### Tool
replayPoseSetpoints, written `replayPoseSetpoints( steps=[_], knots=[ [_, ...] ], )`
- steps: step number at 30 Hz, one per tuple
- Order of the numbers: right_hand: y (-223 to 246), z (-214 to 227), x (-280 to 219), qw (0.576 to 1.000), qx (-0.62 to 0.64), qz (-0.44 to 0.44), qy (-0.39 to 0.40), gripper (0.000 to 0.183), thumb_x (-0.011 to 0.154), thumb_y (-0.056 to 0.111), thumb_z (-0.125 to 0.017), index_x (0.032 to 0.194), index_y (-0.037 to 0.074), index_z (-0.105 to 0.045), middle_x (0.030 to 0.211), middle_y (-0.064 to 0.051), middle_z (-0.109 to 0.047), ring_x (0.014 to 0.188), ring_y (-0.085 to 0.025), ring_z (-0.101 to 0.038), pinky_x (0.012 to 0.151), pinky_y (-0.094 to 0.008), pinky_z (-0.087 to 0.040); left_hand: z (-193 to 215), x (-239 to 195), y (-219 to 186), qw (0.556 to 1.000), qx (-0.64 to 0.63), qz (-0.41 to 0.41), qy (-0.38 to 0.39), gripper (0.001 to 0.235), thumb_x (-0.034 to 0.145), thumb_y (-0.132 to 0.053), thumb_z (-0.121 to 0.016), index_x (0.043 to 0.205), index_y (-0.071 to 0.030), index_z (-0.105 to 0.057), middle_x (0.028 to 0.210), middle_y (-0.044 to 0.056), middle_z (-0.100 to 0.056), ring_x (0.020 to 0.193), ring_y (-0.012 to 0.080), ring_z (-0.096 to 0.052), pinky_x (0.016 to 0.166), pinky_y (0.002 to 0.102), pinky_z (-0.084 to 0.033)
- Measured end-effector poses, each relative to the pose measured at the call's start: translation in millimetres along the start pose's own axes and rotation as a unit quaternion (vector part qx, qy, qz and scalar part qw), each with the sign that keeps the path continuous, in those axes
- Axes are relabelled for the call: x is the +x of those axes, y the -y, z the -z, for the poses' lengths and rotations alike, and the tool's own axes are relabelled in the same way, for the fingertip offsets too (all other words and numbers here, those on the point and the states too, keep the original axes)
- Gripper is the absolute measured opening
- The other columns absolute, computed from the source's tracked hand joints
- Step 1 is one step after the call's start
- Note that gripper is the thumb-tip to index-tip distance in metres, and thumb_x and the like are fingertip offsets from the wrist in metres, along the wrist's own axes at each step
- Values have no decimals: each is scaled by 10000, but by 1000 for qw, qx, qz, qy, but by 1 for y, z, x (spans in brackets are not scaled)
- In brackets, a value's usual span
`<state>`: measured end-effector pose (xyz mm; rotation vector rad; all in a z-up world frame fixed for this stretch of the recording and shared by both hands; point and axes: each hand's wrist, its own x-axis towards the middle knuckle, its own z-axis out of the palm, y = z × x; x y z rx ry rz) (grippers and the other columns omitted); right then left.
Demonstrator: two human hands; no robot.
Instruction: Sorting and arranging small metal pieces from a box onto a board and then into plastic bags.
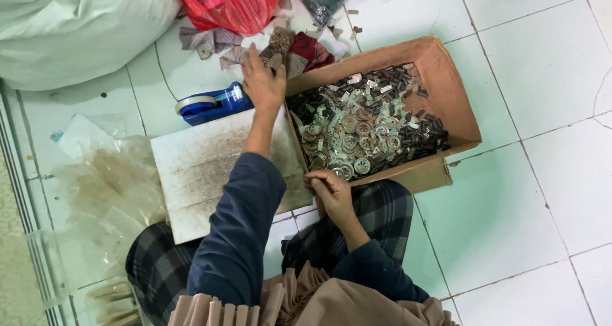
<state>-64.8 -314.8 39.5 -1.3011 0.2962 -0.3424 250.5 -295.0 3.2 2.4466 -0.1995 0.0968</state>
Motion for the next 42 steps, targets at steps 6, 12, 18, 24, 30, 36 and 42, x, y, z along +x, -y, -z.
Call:
replayPoseSetpoints(
  steps=[6,12,18,24,30,36,42],
  knots=[
    [15,16,29,992,-67,10,-103,180,1036,61,-603,1123,11,-752,982,-172,-750,890,-224,-678,838,-406,-573,-8,-95,-70,958,-187,-164,143,354,1046,-76,-544,1373,-184,-627,1258,70,-647,1269,298,-631,1105,462,-512],
    [-8,98,107,918,-346,57,-183,176,990,54,-674,1122,104,-778,996,-162,-725,959,-360,-704,824,-452,-563,-119,-135,-25,925,28,-229,302,515,979,-103,-582,1463,-271,-525,1506,51,-489,1441,358,-431,1076,620,-479],
    [-76,120,136,753,-642,-135,-43,418,992,267,-649,1388,134,-650,1308,-162,-547,1200,-368,-491,990,-583,-435,-114,-152,-3,893,147,-296,306,502,989,-146,-557,1476,-254,-500,1522,17,-474,1460,284,-371,1108,540,-463],
    [-91,134,136,755,-647,-112,-5,325,986,242,-656,1289,124,-672,1260,-121,-530,1211,-349,-449,1025,-564,-397,-125,-162,11,895,166,-360,205,350,953,-124,-567,1288,-210,-622,1207,38,-635,1252,258,-558,1026,472,-483],
    [-67,124,123,830,-555,-18,-51,183,958,225,-734,1105,126,-688,1105,-114,-649,1127,-388,-607,949,-528,-501,-92,-173,-5,939,-3,-223,261,426,946,-55,-551,1347,-198,-533,1169,80,-581,1124,393,-666,986,541,-528],
    [-45,106,112,939,-336,0,-78,189,987,200,-760,1169,184,-715,1040,-96,-759,888,-253,-741,769,-382,-580,-20,-184,-26,957,-131,-173,191,379,981,-81,-580,1337,-206,-620,1113,79,-588,1063,434,-681,899,499,-582],
    [-25,24,112,955,-287,73,-22,128,1014,163,-760,1116,93,-727,953,-112,-767,948,-217,-728,821,-362,-576,49,-178,10,958,-264,-97,56,335,933,-34,-701,1254,-128,-724,1041,99,-665,1048,395,-700,892,418,-592]
  ],
)
